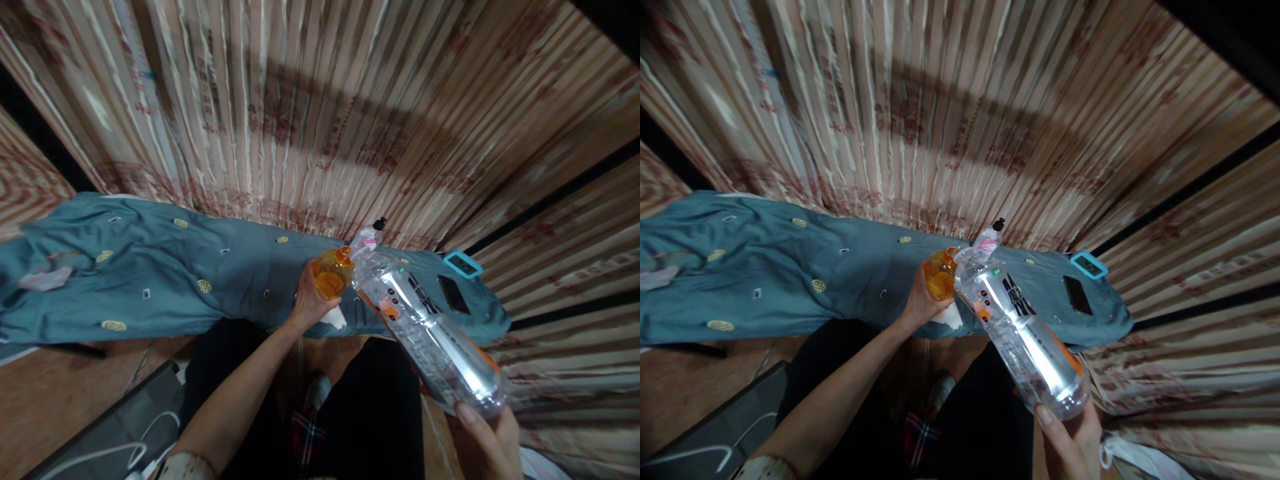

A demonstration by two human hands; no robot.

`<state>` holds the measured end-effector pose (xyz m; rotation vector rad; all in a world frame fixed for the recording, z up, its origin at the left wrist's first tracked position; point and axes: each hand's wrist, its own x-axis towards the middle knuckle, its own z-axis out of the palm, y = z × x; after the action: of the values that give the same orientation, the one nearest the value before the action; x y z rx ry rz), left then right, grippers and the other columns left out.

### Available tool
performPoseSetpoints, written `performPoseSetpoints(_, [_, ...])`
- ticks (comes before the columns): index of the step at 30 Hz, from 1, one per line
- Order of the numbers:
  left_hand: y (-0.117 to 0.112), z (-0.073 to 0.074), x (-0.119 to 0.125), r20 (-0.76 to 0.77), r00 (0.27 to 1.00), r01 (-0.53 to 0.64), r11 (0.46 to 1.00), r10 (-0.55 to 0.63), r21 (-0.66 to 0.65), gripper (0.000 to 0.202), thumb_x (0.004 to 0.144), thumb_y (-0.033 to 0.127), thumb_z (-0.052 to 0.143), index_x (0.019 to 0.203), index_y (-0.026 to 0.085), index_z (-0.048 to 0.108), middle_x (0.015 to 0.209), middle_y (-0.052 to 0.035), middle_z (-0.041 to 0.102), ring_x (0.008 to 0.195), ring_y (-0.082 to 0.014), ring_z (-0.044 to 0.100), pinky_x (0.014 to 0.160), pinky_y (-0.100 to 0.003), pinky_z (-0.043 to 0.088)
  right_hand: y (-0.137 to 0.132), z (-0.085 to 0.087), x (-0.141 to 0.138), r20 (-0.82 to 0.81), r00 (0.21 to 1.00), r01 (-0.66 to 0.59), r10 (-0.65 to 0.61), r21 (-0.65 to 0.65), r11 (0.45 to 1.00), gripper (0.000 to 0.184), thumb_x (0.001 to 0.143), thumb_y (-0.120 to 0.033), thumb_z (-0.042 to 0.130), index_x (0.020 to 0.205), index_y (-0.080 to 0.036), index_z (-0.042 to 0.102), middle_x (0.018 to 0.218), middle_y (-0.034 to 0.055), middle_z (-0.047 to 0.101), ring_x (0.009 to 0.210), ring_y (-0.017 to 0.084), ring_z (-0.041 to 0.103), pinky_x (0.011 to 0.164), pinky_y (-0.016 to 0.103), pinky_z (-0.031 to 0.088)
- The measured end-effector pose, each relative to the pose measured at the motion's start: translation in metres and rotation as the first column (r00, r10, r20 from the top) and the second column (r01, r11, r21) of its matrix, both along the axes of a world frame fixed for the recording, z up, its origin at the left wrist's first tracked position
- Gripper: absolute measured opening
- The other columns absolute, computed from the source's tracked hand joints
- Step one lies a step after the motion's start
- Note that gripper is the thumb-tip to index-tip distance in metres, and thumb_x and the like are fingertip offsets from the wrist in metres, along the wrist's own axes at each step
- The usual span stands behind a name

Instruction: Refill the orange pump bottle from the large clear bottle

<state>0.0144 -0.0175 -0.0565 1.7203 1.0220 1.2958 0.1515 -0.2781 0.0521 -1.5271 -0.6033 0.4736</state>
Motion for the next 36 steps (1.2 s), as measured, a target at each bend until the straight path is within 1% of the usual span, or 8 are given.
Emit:
performPoseSetpoints(8, [0.0, -0.002, 0.0, 0.019, 1.0, 0.01, 1.0, -0.01, 0.006, 0.106, 0.054, 0.023, 0.089, 0.143, 0.022, 0.032, 0.138, -0.0148, 0.052, 0.133, -0.0349, 0.051, 0.116, -0.056, 0.038, 0.001, 0.006, -0.002, 0.042, 0.999, 0.006, -0.005, -0.037, 0.999, 0.08, 0.074, -0.045, 0.076, 0.144, -0.018, 0.048, 0.118, 0.0126, 0.069, 0.124, 0.036, 0.059, 0.108, 0.057, 0.042])
performPoseSetpoints(12, [0.0, -0.002, 0.001, 0.005, 1.0, -0.002, 1.0, 0.002, -0.001, 0.107, 0.053, 0.024, 0.09, 0.143, 0.02, 0.032, 0.138, -0.0155, 0.052, 0.133, -0.0352, 0.051, 0.116, -0.056, 0.037, 0.006, 0.016, -0.012, 0.001, 0.998, 0.065, -0.065, -0.068, 0.996, 0.086, 0.066, -0.049, 0.08, 0.141, -0.02, 0.051, 0.123, 0.0118, 0.067, 0.122, 0.036, 0.059, 0.114, 0.056, 0.033])
performPoseSetpoints(14, [0.0, -0.002, 0.001, -0.008, 1.0, -0.005, 1.0, 0.005, -0.006, 0.107, 0.053, 0.023, 0.09, 0.143, 0.019, 0.032, 0.138, -0.0152, 0.052, 0.132, -0.0351, 0.051, 0.116, -0.056, 0.038, 0.008, 0.019, -0.015, -0.005, 0.996, 0.093, -0.094, -0.081, 0.992, 0.088, 0.064, -0.052, 0.081, 0.14, -0.019, 0.052, 0.124, 0.0122, 0.066, 0.122, 0.035, 0.059, 0.115, 0.056, 0.033])
performPoseSetpoints(20, [0.001, -0.004, 0.001, 0.002, 1.0, 0.001, 1.0, -0.001, 0.013, 0.107, 0.053, 0.024, 0.09, 0.143, 0.02, 0.031, 0.136, -0.0149, 0.053, 0.131, -0.0352, 0.052, 0.116, -0.057, 0.038, 0.007, 0.021, -0.016, -0.044, 0.996, 0.07, -0.074, -0.098, 0.993, 0.09, 0.064, -0.052, 0.081, 0.142, -0.02, 0.049, 0.134, 0.0143, 0.06, 0.115, 0.034, 0.062, 0.104, 0.054, 0.046])
performPoseSetpoints(22, [0.001, -0.004, 0.001, 0.004, 1.0, 0.004, 1.0, -0.004, 0.012, 0.107, 0.053, 0.025, 0.09, 0.143, 0.019, 0.032, 0.136, -0.0156, 0.054, 0.132, -0.0355, 0.052, 0.116, -0.057, 0.037, 0.007, 0.021, -0.016, -0.055, 0.996, 0.058, -0.064, -0.095, 0.994, 0.089, 0.064, -0.051, 0.081, 0.142, -0.022, 0.048, 0.133, 0.0136, 0.061, 0.114, 0.034, 0.063, 0.103, 0.054, 0.046])
performPoseSetpoints(26, [0.001, -0.003, 0.001, 0.008, 1.0, -0.001, 1.0, 0.001, 0.008, 0.107, 0.053, 0.024, 0.09, 0.143, 0.017, 0.032, 0.137, -0.017, 0.052, 0.133, -0.0363, 0.051, 0.116, -0.056, 0.037, 0.006, 0.017, -0.013, -0.04, 0.995, 0.091, -0.096, -0.102, 0.991, 0.092, 0.061, -0.053, 0.083, 0.14, -0.019, 0.05, 0.128, 0.0145, 0.063, 0.113, 0.035, 0.063, 0.107, 0.057, 0.042])
performPoseSetpoints(32, [0.001, -0.003, 0.001, 0.002, 1.0, -0.002, 1.0, 0.002, 0.017, 0.106, 0.053, 0.024, 0.089, 0.142, 0.019, 0.033, 0.137, -0.0157, 0.052, 0.133, -0.0354, 0.051, 0.117, -0.056, 0.037, -0.002, -0.001, 0.002, 0.043, 0.999, 0.032, -0.029, -0.076, 0.997, 0.08, 0.074, -0.047, 0.076, 0.144, -0.021, 0.048, 0.132, 0.0146, 0.063, 0.114, 0.035, 0.064, 0.095, 0.053, 0.053])
performPoseSetpoints(36, [0.001, -0.005, 0.001, 0.004, 1.0, -0.003, 1.0, 0.003, 0.019, 0.107, 0.054, 0.025, 0.089, 0.143, 0.021, 0.031, 0.138, -0.0152, 0.052, 0.132, -0.0352, 0.051, 0.116, -0.057, 0.038, -0.003, -0.002, 0.004, 0.065, 0.998, 0.003, 0.0, -0.044, 0.999, 0.076, 0.076, -0.044, 0.074, 0.143, -0.02, 0.049, 0.133, 0.0145, 0.063, 0.116, 0.034, 0.064, 0.095, 0.052, 0.053])
